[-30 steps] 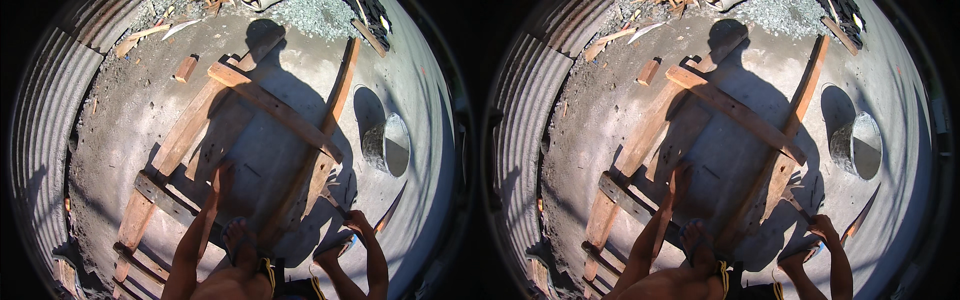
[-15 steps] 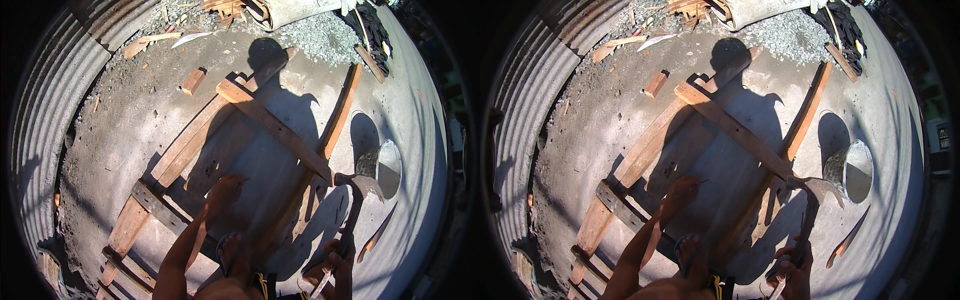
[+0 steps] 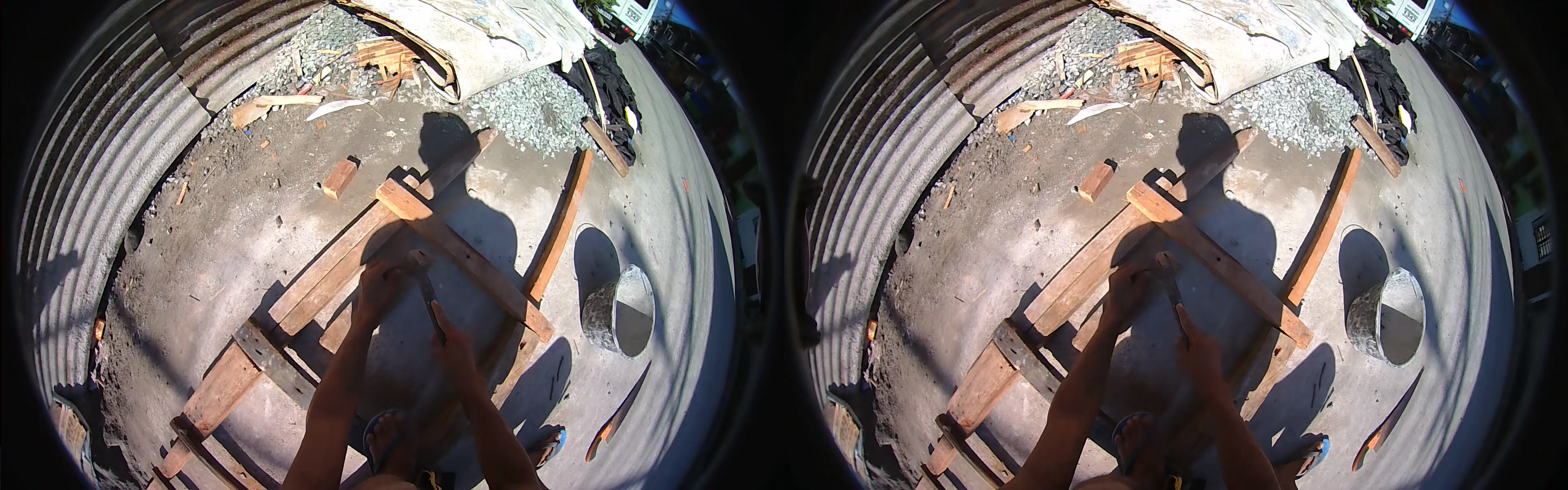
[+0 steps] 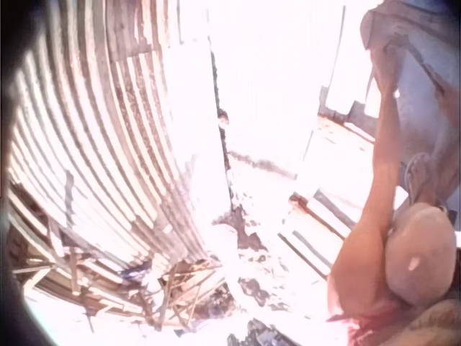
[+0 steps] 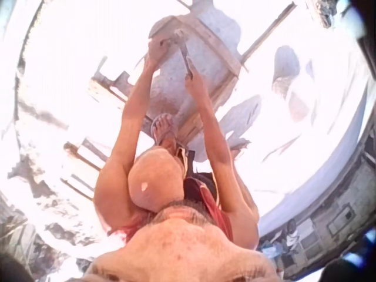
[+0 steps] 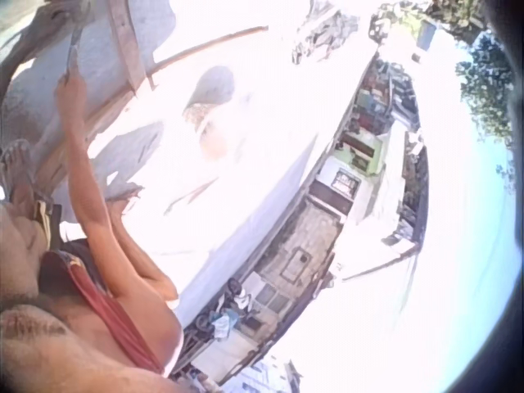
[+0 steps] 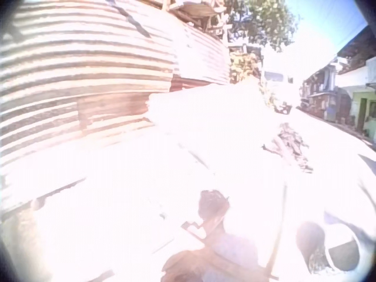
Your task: The person assembles a wooden frame on a concrete floor using a hammer and nails. They position wooden planks, hammer nails into the joints, and adjust the frame pieces to form a rectangular structure.
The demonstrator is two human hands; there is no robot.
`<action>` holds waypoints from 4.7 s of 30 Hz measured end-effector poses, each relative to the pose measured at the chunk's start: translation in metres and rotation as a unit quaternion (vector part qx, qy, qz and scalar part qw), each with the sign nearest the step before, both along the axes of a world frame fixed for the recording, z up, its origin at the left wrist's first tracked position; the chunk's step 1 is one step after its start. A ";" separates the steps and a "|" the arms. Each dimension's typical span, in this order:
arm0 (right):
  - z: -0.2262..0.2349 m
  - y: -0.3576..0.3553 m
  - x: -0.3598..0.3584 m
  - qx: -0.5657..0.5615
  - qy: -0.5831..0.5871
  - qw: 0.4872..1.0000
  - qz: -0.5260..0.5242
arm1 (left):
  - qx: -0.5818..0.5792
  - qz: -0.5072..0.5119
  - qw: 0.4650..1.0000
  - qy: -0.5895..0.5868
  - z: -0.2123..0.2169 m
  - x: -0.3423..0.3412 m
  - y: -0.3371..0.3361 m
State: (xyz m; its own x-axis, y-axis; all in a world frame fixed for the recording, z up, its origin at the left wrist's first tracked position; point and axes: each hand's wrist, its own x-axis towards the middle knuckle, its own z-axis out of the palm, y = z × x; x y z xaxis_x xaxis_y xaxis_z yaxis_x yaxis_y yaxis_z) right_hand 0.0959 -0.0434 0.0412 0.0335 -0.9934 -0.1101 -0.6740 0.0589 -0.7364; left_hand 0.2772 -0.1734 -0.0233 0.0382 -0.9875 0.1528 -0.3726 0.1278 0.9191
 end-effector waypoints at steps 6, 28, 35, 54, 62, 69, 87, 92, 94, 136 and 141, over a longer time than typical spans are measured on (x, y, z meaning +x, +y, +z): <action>0.033 0.058 -0.013 0.059 -0.079 0.995 -0.031 | 0.025 0.068 0.990 0.118 -0.015 -0.026 -0.010; 0.111 -0.017 0.000 -0.056 0.034 0.998 0.010 | -0.183 -0.064 0.979 -0.065 -0.056 -0.031 -0.021; 0.122 -0.006 -0.011 -0.379 0.062 0.923 0.006 | -0.191 -0.057 0.976 -0.082 -0.061 -0.030 -0.017; 0.138 -0.032 -0.013 -0.259 0.102 0.960 0.037 | 0.062 0.059 0.938 -0.335 0.004 0.046 0.111; 0.123 0.023 -0.033 -0.203 0.037 0.978 -0.040 | 0.089 0.058 0.913 -0.395 -0.013 0.042 0.106; 0.133 -0.002 -0.008 -0.332 -0.106 0.931 -0.107 | 0.052 0.079 0.910 -0.404 -0.014 0.042 0.107; -0.012 0.248 -0.151 -0.015 -0.355 0.808 -0.471 | 0.163 0.037 0.877 -0.451 -0.036 0.021 0.106; -0.028 0.272 -0.260 0.299 0.037 0.877 -0.374 | 0.172 0.041 0.867 -0.467 -0.040 0.027 0.102; -0.034 0.249 -0.294 0.130 0.065 0.833 -0.535 | 0.133 0.053 0.878 -0.458 -0.055 0.039 0.104; -0.020 0.262 -0.193 0.247 -0.276 0.808 -0.459 | -0.173 -0.120 0.972 -0.106 -0.074 -0.036 0.077; 0.076 0.233 -0.129 0.194 -0.249 0.827 -0.465 | -0.134 -0.113 0.967 -0.184 -0.071 -0.038 0.076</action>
